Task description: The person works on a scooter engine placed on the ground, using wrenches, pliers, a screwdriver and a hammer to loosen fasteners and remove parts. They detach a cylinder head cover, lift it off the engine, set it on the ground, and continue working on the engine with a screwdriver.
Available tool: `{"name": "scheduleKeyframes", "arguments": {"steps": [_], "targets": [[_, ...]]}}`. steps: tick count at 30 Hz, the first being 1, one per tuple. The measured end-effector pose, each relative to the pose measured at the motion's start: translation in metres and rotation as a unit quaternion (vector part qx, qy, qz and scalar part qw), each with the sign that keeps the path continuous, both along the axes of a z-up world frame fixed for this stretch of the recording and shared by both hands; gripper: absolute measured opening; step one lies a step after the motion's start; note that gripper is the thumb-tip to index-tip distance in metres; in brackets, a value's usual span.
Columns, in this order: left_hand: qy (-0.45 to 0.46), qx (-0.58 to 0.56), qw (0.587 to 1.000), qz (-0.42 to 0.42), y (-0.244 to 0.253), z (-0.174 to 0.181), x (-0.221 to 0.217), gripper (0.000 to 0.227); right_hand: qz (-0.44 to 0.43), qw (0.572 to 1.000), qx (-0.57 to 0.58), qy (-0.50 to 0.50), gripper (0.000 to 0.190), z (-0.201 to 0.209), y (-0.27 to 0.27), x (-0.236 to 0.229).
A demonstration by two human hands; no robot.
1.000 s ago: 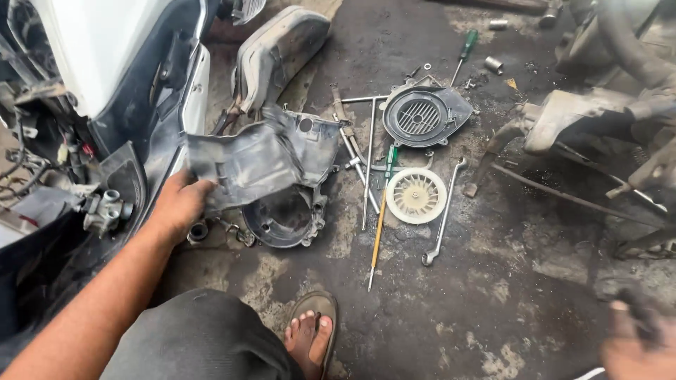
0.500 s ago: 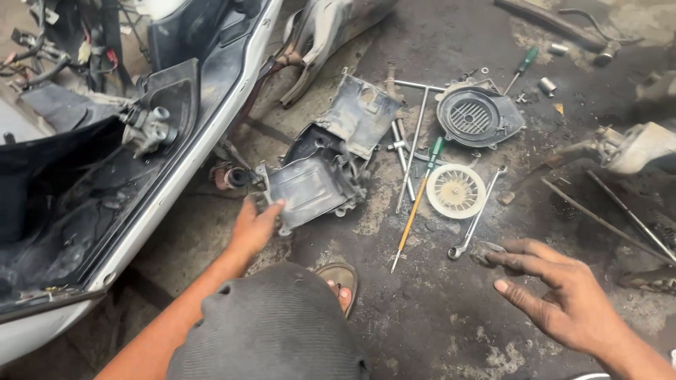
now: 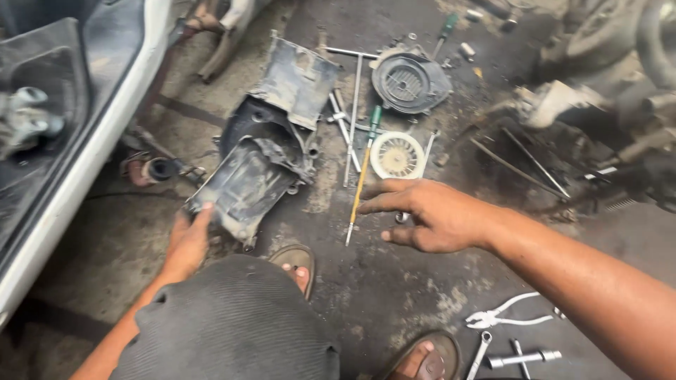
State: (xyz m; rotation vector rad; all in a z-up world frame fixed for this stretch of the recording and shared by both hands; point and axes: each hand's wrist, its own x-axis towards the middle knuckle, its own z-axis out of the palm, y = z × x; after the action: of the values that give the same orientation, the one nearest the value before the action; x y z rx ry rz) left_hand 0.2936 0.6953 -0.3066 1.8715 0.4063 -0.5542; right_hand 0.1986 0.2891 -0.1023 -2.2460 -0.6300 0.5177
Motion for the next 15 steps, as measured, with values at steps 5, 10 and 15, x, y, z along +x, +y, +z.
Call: {"name": "scheduleKeyframes", "arguments": {"steps": [5, 10, 15], "targets": [[-0.378, 0.162, 0.911, -0.022, -0.014, 0.033, -0.017, 0.084, -0.176, 0.945, -0.251, 0.112, 0.059, -0.034, -0.067, -0.058], [-0.556, 0.1, 0.784, -0.257, -0.102, 0.121, 0.034, 0.054, -0.233, 0.892, -0.35, 0.163, 0.064, -0.103, -0.121, -0.132], [-0.53, 0.075, 0.61, -0.584, -0.258, 0.17, 0.083, 0.043, -0.214, 0.884, -0.373, 0.182, 0.065, -0.135, -0.114, -0.15]]}}
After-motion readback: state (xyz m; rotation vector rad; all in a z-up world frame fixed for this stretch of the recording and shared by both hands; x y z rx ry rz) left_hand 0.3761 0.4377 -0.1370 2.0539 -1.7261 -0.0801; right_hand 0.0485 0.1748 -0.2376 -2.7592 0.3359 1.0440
